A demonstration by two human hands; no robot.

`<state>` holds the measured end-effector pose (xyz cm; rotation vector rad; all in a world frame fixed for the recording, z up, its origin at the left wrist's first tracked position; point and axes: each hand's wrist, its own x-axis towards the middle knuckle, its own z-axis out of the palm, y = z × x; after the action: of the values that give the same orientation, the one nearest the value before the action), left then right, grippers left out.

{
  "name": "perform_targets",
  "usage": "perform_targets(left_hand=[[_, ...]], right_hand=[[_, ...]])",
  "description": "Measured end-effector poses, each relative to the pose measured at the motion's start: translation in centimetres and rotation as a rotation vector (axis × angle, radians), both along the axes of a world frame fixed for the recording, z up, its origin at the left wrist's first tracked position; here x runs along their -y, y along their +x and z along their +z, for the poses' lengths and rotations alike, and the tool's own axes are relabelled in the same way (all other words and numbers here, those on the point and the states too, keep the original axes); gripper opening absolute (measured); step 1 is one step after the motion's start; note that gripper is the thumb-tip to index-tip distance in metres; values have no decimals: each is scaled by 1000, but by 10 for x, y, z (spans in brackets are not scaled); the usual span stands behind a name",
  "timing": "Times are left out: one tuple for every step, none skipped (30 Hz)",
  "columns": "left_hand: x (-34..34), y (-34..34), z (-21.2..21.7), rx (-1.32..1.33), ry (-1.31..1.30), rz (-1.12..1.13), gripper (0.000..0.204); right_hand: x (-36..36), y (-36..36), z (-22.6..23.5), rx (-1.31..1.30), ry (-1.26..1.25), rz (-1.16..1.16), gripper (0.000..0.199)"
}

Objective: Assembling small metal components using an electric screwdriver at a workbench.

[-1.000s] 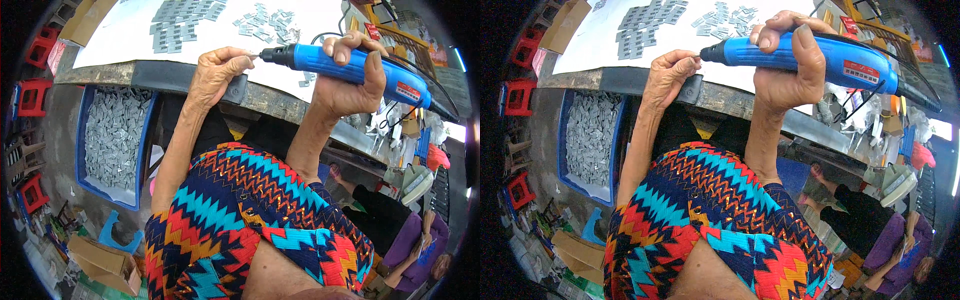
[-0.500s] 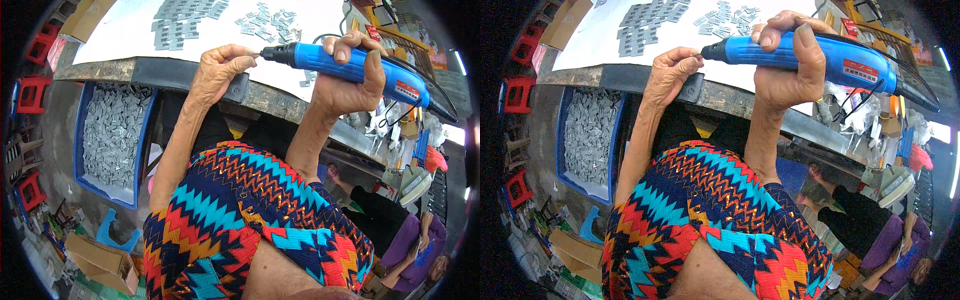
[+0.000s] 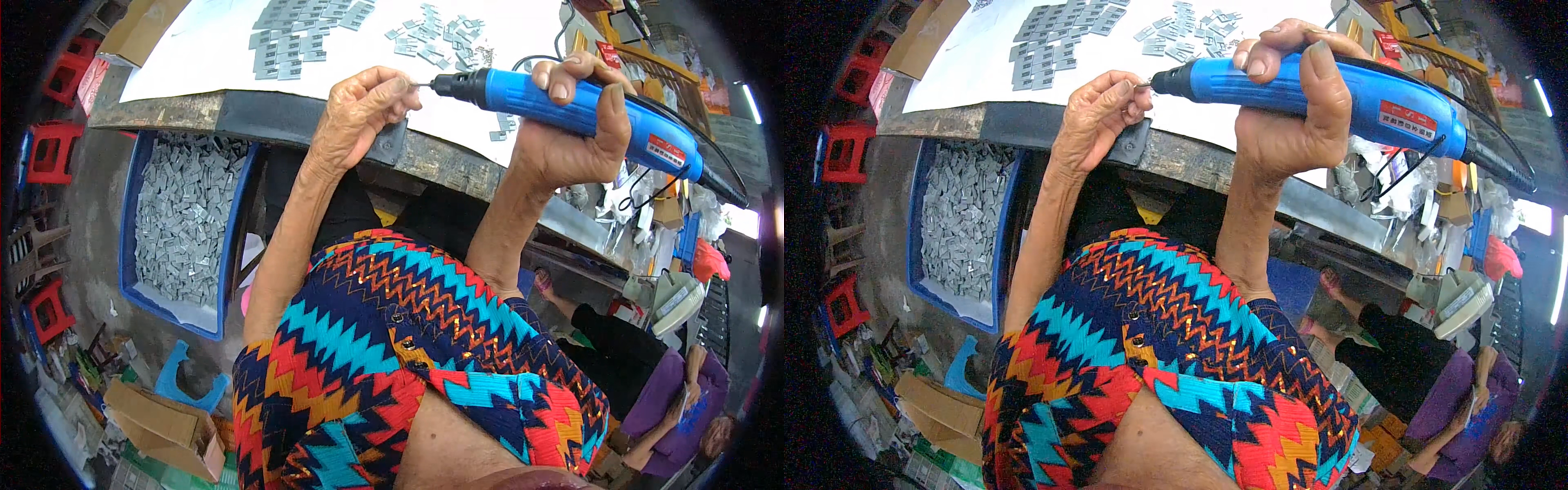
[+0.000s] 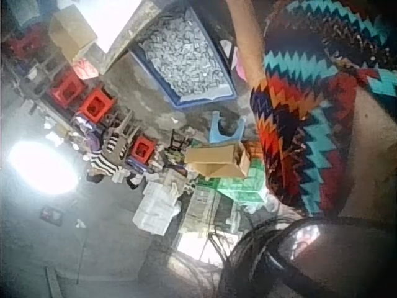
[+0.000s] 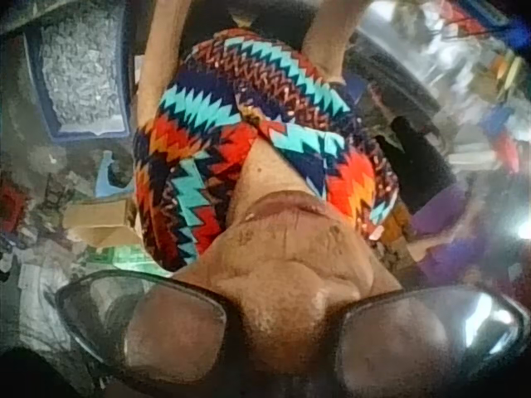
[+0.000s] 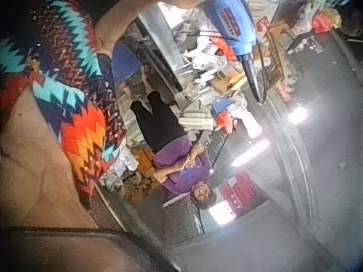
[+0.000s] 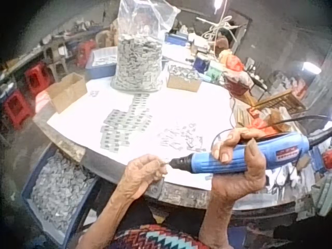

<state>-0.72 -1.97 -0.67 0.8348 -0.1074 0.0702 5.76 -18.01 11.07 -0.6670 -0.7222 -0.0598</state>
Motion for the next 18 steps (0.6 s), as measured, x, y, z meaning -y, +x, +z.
perform_targets(left_hand=[[1, 1, 1, 1, -1, -5, 22], [2, 3, 1, 8, 0, -5, 21], [2, 2, 0, 11, 1, 6, 20], [2, 2, -1, 9, 0, 9, 20], [1, 1, -1, 5, 3, 16, 19], [1, 1, 0, 2, 6, 22, 18], [1, 0, 0, -1, 4, 24, 18], [1, 0, 1, -16, 2, 30, 17], [1, 0, 1, -30, -1, 35, 16], [1, 1, 1, -30, -1, 38, 16], [1, 1, 2, -40, 6, 33, 15], [1, 0, 1, -52, 15, 33, 15], [1, 0, 1, -54, 18, 41, 15], [2, 0, 1, -40, 17, 42, 15], [1, -1, 1, -27, 16, 44, 14], [1, -1, 1, -29, 22, 56, 14], [2, -2, 2, -25, 4, 48, 14], [3, -1, 4, -17, -15, 32, 14]], right_hand=[[0, -1, 1, -2, -2, -12, 23], [1, -1, 2, -3, -3, -24, 23], [0, -1, 1, -6, -4, -20, 23], [-1, -1, -1, -10, -4, -21, 23], [-2, -1, -3, -14, -4, -22, 23], [-2, -1, -3, -17, -6, -19, 23], [-3, -2, -2, -21, -21, -26, 22], [-3, -3, -2, -25, -36, -31, 22], [-3, -3, -2, -25, -37, -30, 22], [-4, -3, -2, -17, -31, -38, 22], [-4, -3, -2, -9, -24, -46, 21], [-5, -4, -3, -11, -22, -38, 21], [-5, -5, -3, -21, -16, -37, 21], [-6, -6, -2, -31, -10, -36, 21], [-7, -8, -1, -52, -12, -43, 21], [-7, -9, -1, -55, -7, -32, 21], [-7, -9, -1, -66, -15, -47, 20], [-4, -7, 0, -75, -24, -72, 20]])
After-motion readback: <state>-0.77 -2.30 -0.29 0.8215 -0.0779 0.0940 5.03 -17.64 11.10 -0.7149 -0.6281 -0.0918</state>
